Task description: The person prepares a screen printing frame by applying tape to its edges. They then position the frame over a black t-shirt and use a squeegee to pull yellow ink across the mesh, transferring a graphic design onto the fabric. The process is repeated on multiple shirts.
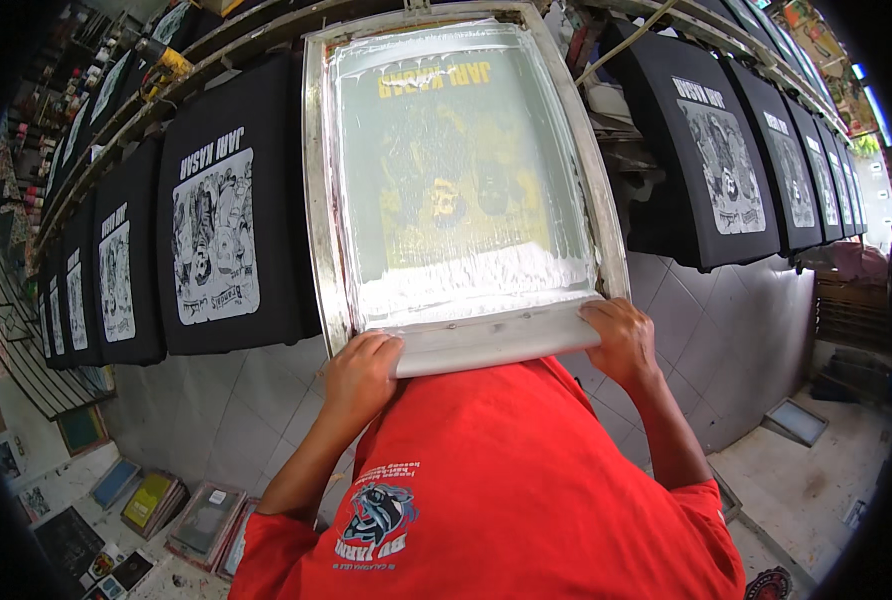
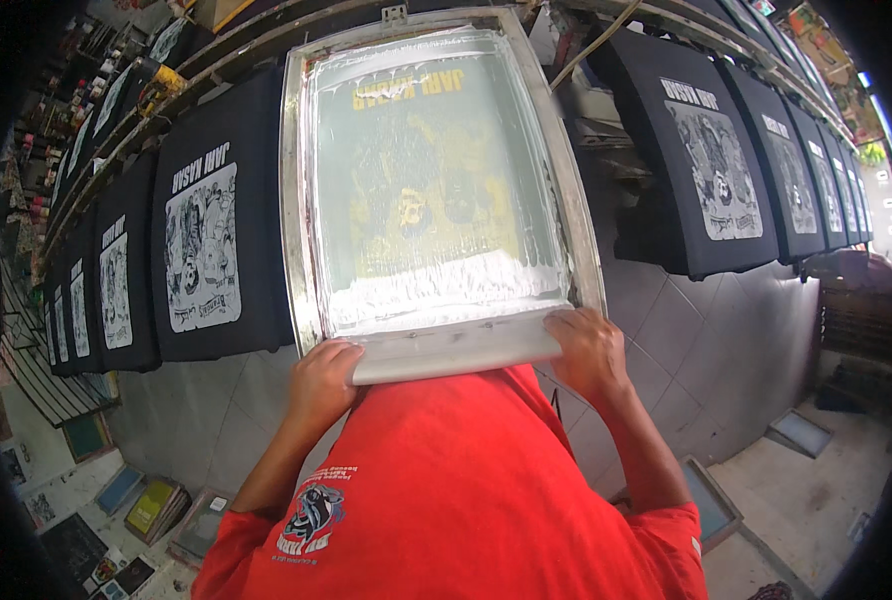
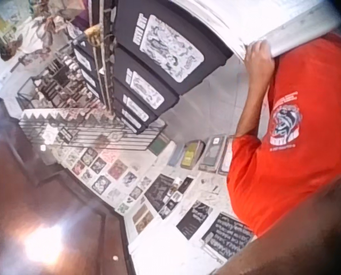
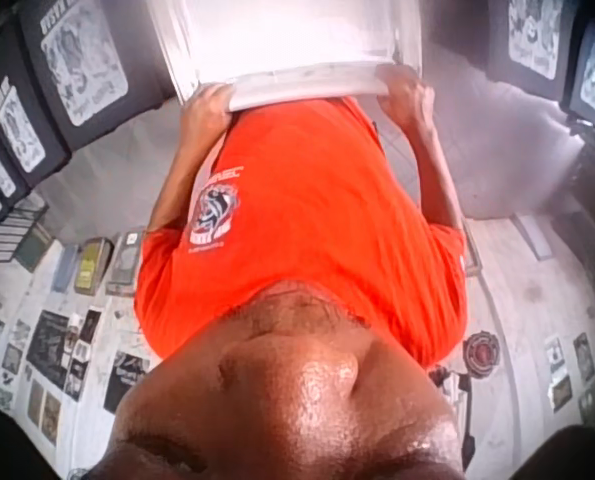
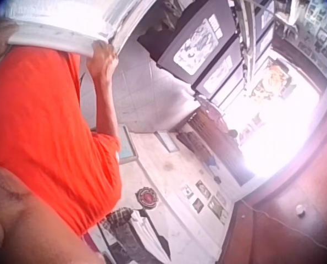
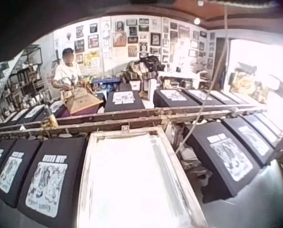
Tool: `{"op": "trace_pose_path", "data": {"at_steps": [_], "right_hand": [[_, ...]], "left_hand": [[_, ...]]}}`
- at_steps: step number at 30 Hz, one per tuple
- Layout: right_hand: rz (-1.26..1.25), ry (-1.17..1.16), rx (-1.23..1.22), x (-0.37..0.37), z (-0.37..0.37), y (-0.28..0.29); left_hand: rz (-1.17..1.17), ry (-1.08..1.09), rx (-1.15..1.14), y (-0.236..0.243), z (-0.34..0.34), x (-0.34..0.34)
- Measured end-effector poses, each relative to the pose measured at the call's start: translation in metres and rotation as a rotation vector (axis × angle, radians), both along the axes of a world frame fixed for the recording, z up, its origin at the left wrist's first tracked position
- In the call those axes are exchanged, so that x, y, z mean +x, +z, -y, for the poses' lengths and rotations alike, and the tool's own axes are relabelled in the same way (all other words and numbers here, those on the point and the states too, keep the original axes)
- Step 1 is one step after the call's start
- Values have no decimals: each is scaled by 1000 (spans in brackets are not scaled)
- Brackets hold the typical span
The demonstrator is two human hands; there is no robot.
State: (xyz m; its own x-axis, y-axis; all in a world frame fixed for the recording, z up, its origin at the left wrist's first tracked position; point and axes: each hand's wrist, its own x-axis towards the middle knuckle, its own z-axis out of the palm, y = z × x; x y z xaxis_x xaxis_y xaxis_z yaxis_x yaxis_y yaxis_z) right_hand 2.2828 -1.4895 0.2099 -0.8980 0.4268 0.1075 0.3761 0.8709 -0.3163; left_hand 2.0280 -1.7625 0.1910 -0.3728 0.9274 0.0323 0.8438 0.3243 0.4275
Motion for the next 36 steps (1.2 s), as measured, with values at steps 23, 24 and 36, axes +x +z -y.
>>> {"op": "trace_pose_path", "data": {"at_steps": [23, 24, 36], "right_hand": [[-58, -16, 126, -8, -2, -17], [-64, -7, 141, -14, -10, -21], [-129, 70, 199, -145, -140, -46]], "left_hand": [[-115, 4, 78, -17, -7, -5], [-119, 9, 82, -21, -13, -10], [-247, 3, 108, -36, -128, -137]]}}
